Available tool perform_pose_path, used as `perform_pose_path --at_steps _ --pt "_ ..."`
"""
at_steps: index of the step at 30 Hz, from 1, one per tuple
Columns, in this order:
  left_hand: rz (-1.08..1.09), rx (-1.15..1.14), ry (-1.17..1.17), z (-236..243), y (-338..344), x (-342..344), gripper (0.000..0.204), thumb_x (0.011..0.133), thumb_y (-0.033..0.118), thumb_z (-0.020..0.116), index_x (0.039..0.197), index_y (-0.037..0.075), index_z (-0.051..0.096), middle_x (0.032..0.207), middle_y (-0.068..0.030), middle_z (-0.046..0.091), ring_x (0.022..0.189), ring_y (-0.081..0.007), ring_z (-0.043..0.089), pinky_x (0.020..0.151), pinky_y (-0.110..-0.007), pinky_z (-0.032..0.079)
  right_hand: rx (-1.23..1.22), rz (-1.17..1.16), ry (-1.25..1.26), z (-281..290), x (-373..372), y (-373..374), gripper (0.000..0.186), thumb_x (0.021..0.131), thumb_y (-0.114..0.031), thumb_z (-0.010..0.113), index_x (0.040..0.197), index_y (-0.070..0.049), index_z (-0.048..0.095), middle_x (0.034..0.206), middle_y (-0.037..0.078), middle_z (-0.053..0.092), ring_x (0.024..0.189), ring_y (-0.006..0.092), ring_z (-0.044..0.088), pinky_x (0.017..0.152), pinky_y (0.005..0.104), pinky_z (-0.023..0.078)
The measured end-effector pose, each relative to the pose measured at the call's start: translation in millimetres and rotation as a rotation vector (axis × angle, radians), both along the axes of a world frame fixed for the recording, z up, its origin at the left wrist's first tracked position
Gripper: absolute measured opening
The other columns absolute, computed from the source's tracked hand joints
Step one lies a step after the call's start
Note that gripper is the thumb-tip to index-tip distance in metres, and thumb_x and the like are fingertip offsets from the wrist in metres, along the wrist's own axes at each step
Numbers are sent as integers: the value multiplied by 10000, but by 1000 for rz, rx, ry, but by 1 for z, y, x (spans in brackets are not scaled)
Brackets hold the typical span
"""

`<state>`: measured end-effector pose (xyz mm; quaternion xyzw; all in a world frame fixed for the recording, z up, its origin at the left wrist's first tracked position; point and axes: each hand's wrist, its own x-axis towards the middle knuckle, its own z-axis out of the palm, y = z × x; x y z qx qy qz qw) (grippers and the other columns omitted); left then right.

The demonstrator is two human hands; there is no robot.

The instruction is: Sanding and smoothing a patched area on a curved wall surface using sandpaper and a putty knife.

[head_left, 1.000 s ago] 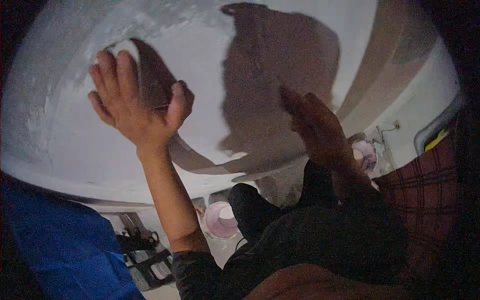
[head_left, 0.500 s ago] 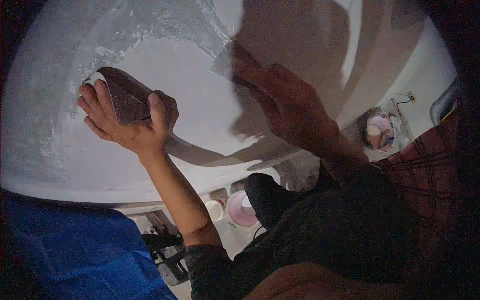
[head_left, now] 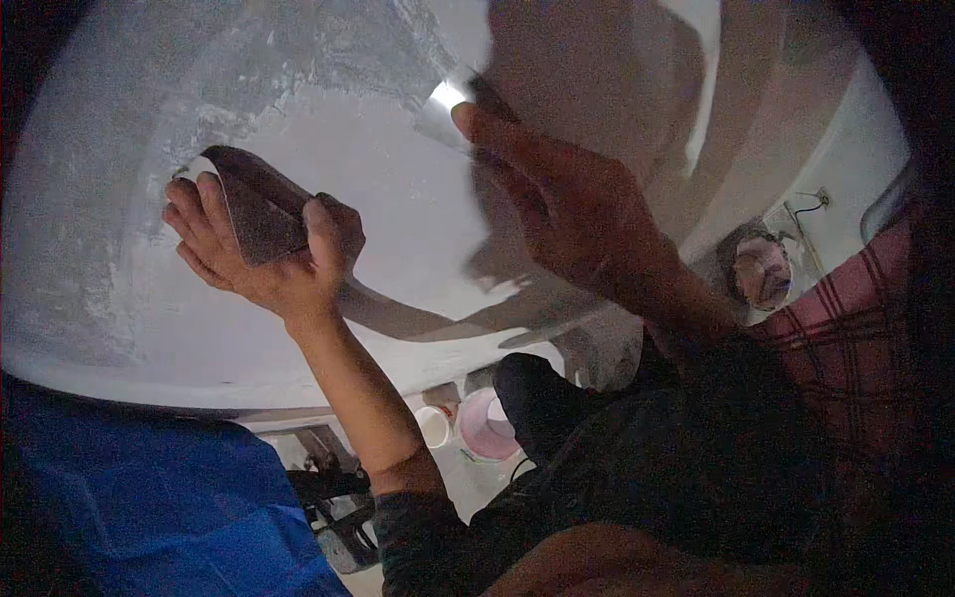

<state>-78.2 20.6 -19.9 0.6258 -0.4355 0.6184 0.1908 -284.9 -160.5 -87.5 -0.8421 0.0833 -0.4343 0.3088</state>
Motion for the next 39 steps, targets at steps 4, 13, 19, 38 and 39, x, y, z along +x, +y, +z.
perform_pose_path --at_steps 4,13,19,38,39 --pt "-13 8 10 -1 0 -1 874 866 582 620 1532 46 439 1625 -206 350 1543 -377 235 1245 -498 47 3 -6 126 9 -5 -1 471 993 -101 626 1449 -184 540 1273 190 678 1135 382 678 872 435 593" --pt "-31 42 17 0 0 1 917 834 564 654 1544 37 413 1625 -240 332 1546 -389 223 1255 -468 17 -50 48 -37 15 -7 -8 429 991 -122 632 1414 -152 567 1319 185 660 1185 373 655 955 431 554" --pt "-28 24 36 -5 -4 6 900 785 520 673 1541 91 441 1634 -213 336 1548 -388 231 1245 -539 20 63 138 63 23 -8 -10 480 1009 -40 525 1479 -138 518 1498 155 539 1379 326 521 1112 406 439" --pt "33 16 21 7 8 26 873 777 471 658 1524 69 451 1615 -202 376 1524 -377 303 1241 -546 85 -241 295 163 51 -7 16 438 1047 -70 448 1480 -66 517 1490 156 546 1411 300 490 1182 430 345" --pt "28 25 -62 4 5 24 873 775 467 660 1526 72 450 1619 -200 371 1526 -374 301 1241 -547 90 -215 315 191 51 -10 15 424 1048 -74 450 1465 -64 528 1470 159 561 1402 308 498 1173 432 354"
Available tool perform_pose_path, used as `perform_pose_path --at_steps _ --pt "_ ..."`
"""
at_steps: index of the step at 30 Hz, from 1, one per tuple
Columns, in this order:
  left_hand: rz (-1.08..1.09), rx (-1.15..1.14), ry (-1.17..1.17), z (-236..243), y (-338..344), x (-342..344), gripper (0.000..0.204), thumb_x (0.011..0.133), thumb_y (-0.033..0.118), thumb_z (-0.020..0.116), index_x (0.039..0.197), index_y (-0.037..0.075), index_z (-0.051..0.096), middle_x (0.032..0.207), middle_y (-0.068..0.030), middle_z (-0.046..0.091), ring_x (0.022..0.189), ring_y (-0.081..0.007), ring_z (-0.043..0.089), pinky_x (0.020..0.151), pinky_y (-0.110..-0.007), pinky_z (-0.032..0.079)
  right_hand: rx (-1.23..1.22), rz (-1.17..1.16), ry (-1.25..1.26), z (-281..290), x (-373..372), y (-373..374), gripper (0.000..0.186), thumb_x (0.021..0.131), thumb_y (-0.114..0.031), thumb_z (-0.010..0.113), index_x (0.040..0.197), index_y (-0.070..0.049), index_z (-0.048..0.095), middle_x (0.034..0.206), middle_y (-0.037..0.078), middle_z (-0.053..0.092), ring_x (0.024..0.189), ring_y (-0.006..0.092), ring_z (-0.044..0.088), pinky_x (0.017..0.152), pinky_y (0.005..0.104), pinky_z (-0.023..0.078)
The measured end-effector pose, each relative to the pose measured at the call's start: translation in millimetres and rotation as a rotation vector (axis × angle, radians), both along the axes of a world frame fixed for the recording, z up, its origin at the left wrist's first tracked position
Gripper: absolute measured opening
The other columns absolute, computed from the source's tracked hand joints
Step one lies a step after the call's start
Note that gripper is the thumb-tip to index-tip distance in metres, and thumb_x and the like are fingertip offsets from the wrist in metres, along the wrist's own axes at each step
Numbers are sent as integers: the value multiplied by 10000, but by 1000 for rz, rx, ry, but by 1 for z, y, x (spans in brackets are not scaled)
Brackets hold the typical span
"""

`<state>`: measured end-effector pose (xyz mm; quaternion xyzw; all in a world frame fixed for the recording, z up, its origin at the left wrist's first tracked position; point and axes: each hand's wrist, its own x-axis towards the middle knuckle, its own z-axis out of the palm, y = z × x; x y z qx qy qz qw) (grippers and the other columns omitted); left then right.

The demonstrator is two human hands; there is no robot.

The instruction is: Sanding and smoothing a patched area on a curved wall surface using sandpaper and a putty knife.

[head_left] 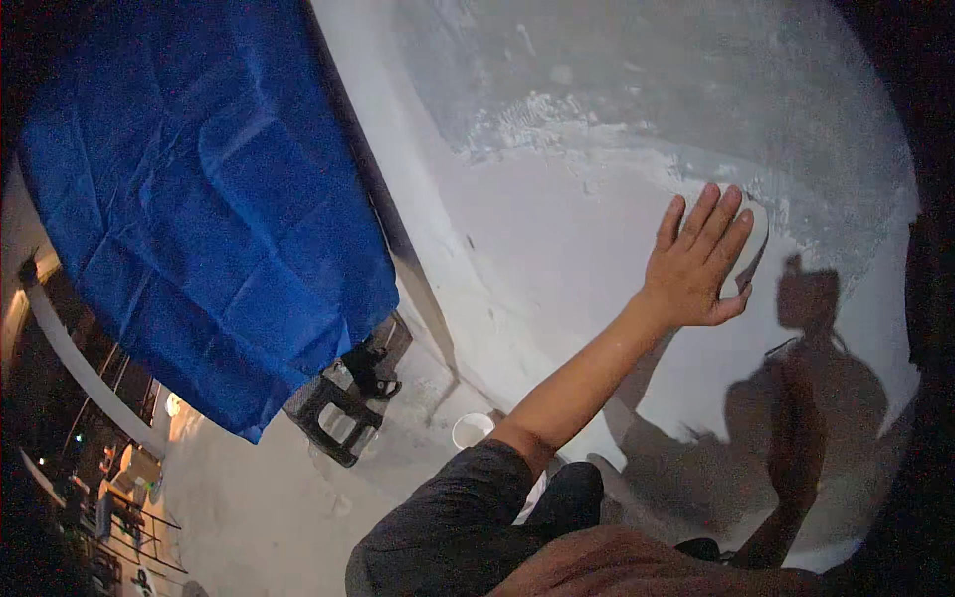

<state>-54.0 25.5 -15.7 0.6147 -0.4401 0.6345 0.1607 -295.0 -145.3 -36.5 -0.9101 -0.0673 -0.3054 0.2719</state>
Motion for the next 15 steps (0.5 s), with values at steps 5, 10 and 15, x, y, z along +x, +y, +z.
perform_pose_path --at_steps 5,10,15 --pt "-10 -26 92 -4 -3 -1 902 755 461 678 1537 80 438 1633 -182 355 1537 -344 287 1243 -547 93 16 35 93 12 -9 13 384 1045 -87 462 1413 -55 566 1402 169 612 1359 335 538 1138 439 391" --pt "-4 1 142 -7 -2 0 884 777 465 671 1536 78 433 1633 -185 350 1534 -354 287 1240 -554 83 -17 14 21 6 -16 15 381 1031 -97 482 1394 -40 581 1363 174 638 1293 353 593 1105 444 427" --pt "89 48 198 -13 3 -7 905 805 516 658 1548 76 390 1647 -203 301 1543 -391 239 1224 -584 56 -182 -55 83 -27 4 -26 262 1006 -188 576 1196 -25 652 1076 204 711 973 416 691 856 497 546"
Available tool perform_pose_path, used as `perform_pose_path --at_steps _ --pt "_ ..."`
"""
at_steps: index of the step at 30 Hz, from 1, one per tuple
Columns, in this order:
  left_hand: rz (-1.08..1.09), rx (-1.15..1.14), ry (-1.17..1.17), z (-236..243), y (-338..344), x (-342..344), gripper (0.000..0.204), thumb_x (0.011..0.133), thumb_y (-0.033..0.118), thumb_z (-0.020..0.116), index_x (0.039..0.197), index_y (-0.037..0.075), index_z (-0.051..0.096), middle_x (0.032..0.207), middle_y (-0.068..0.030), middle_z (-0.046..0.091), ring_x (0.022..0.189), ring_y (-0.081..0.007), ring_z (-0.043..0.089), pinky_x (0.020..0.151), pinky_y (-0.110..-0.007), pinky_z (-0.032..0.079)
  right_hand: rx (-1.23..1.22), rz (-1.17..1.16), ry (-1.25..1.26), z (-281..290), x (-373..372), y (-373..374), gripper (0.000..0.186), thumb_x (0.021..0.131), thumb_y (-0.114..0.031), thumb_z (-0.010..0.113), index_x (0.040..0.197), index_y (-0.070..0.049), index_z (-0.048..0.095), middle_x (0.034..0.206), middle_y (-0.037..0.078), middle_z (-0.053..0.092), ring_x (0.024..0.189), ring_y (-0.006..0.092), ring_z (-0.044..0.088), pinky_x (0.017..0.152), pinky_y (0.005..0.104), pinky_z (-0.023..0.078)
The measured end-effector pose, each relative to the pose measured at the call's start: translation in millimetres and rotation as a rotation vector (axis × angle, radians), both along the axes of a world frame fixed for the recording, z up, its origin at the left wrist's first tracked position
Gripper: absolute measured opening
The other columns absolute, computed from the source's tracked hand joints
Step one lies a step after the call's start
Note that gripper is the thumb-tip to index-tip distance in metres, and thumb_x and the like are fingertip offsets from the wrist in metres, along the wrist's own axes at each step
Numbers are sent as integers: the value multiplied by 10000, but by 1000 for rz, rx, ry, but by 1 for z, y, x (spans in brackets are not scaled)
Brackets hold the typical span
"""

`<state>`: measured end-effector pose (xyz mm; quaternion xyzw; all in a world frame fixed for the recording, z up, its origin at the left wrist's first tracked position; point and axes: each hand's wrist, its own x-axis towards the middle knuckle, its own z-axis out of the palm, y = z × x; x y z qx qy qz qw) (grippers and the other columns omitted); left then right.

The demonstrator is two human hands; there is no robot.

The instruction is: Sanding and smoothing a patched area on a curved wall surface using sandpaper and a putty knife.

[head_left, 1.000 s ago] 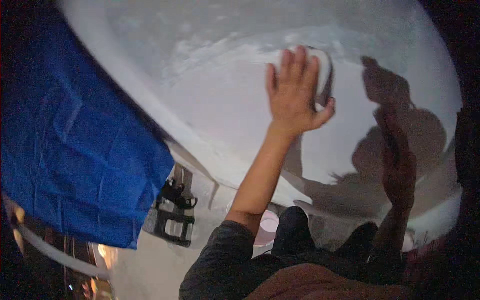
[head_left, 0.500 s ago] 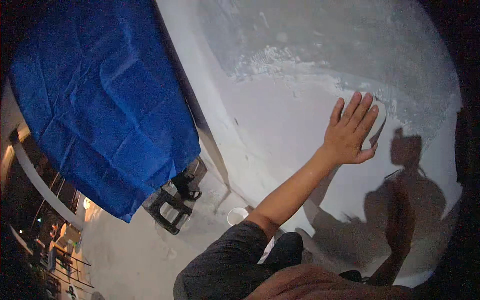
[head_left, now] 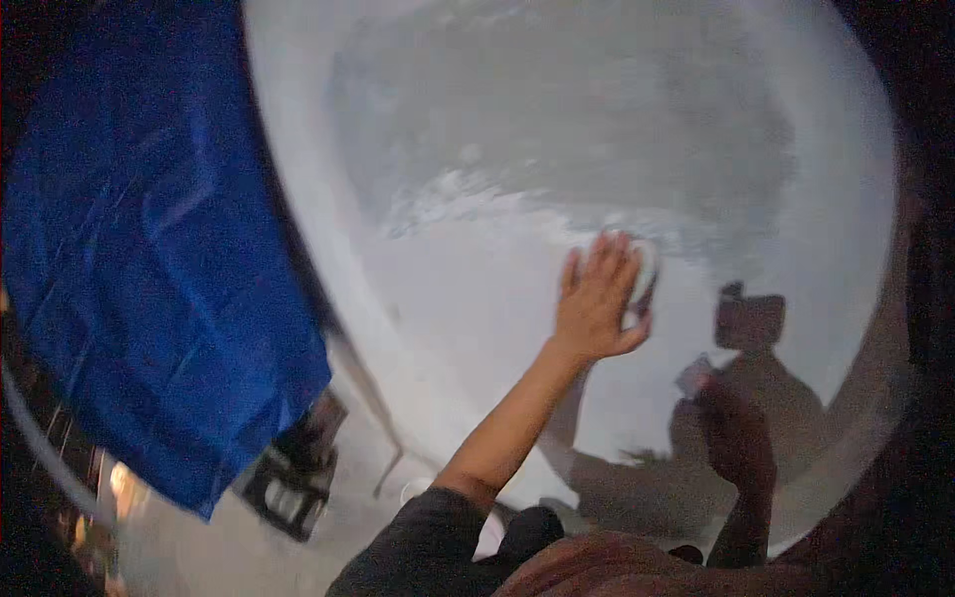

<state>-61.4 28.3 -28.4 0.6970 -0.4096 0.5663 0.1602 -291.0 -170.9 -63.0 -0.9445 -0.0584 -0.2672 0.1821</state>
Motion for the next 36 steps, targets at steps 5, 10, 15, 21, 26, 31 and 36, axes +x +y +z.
perform_pose_path --at_steps 5,10,15,21,26,31,36 --pt "-5 18 28 0 7 -7 888 799 526 670 1498 31 435 1628 -228 326 1531 -409 255 1223 -585 87 32 87 -49 -23 2 -14 407 966 -237 630 1340 -82 585 989 193 722 836 405 705 741 508 555" --pt "-99 -23 46 9 9 -1 777 836 457 635 1492 67 484 1601 -195 397 1520 -360 300 1232 -533 86 266 126 138 -5 -10 -1 530 978 -289 598 1483 -165 492 1315 208 645 1138 400 657 960 497 531" --pt "-182 -15 118 16 16 -18 694 871 376 548 1482 53 498 1602 -182 400 1524 -362 291 1232 -540 73 341 34 42 14 -35 -8 514 984 -227 606 1474 -119 494 1373 220 613 1228 406 617 1052 470 491" --pt "-102 -18 106 58 24 -35 678 930 339 479 1531 30 429 1620 -179 369 1539 -390 234 1234 -580 35 234 74 -471 65 -33 -23 502 986 -84 575 1480 -60 488 1393 251 583 1299 397 570 1118 469 436" --pt "-169 -91 -238 131 3 -39 658 978 326 468 1559 32 379 1635 -178 339 1538 -383 246 1242 -552 108 89 -187 -403 154 -3 -28 495 1022 -119 500 1512 -103 428 1268 273 624 1173 429 612 1035 482 488" --pt "-120 2 -295 191 -37 -50 696 922 192 523 1581 69 337 1667 -127 292 1546 -350 245 1244 -546 146 67 -156 -472 200 18 -9 480 1036 -149 494 1508 -106 420 1135 268 662 1064 445 635 961 512 496" --pt "-129 74 -364 216 -64 -57 662 890 189 518 1526 40 409 1640 -142 341 1532 -321 288 1229 -565 180 56 -204 -427 210 30 1 458 1042 -140 481 1494 -80 432 1107 268 676 1057 447 643 962 508 495"
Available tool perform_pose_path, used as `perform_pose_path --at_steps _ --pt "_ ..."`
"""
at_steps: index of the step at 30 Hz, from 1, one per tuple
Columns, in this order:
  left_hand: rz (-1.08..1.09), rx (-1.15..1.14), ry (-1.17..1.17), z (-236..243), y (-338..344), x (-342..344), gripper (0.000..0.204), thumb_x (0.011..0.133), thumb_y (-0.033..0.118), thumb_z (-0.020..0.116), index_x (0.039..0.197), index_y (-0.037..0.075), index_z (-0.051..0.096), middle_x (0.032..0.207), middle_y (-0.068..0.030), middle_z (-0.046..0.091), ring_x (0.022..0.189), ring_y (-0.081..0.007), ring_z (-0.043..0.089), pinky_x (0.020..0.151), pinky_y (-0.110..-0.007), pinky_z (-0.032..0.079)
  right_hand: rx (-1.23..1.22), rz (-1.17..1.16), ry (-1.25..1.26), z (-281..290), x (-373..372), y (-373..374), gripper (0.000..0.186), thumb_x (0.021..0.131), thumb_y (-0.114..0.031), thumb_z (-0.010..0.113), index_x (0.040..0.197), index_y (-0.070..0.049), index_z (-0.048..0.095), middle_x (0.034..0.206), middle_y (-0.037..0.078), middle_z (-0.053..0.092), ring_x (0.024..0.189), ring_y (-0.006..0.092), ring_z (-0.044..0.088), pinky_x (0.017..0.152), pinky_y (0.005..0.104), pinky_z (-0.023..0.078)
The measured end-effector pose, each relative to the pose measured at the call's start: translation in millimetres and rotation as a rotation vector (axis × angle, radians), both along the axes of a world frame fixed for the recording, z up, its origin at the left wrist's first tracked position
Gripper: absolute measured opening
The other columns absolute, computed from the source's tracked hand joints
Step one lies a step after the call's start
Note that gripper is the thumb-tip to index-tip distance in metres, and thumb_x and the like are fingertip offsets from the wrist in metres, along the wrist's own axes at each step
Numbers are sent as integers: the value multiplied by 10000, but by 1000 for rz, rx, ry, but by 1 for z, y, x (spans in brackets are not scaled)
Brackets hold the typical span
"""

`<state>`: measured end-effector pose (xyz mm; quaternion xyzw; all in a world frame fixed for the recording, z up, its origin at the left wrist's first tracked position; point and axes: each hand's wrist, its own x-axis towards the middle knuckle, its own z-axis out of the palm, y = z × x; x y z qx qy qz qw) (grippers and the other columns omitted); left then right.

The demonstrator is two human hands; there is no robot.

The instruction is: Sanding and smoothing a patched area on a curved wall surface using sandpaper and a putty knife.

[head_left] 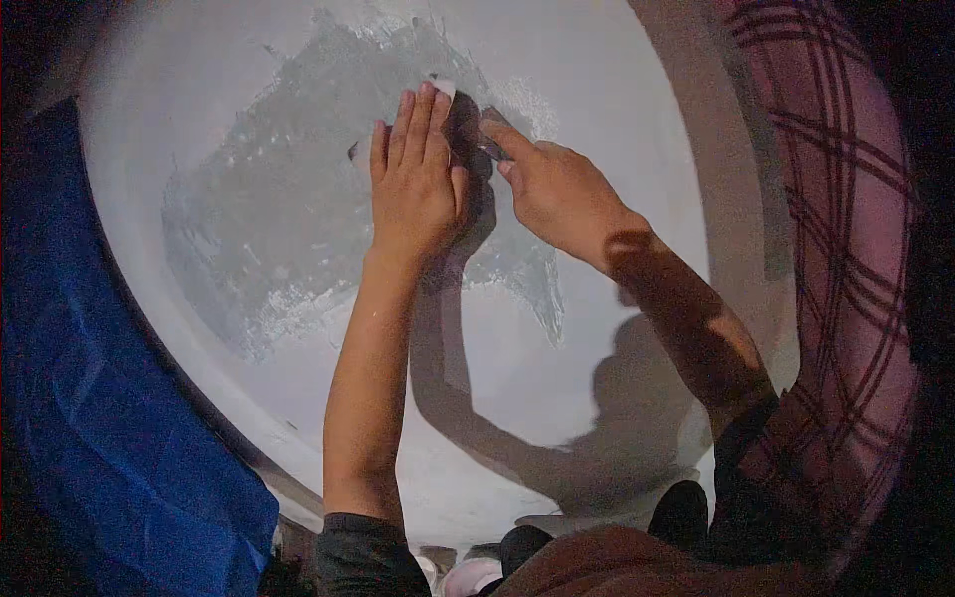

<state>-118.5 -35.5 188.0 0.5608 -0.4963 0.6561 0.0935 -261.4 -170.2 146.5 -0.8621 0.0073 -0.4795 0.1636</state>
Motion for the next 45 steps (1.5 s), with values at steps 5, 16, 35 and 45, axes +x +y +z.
perform_pose_path --at_steps 5,16,35,45 --pt "-101 8 29 10 -5 8 604 905 177 506 1480 0 444 1623 -151 369 1520 -326 314 1219 -560 218 -20 39 -103 0 11 -7 445 1048 -147 462 1481 -47 435 1123 287 680 1059 452 653 943 520 502" --pt "-127 -6 0 8 -11 32 575 930 226 489 1455 -7 473 1614 -122 397 1512 -315 332 1227 -524 215 65 30 -10 8 -3 -2 428 1065 -190 443 1479 -80 460 1135 296 681 1067 462 658 935 515 512" --pt "-137 -63 -34 7 -15 37 542 932 250 476 1416 12 520 1594 -110 432 1506 -285 353 1228 -513 220 37 29 -183 7 6 -3 388 1058 -208 498 1438 -134 530 946 256 710 858 386 718 799 477 541" --pt "-148 -81 -61 5 -16 39 522 940 241 482 1415 27 525 1585 -110 444 1497 -293 368 1220 -515 239 65 17 -205 7 12 -6 396 1051 -222 514 1436 -134 536 858 227 703 766 340 710 737 437 534"
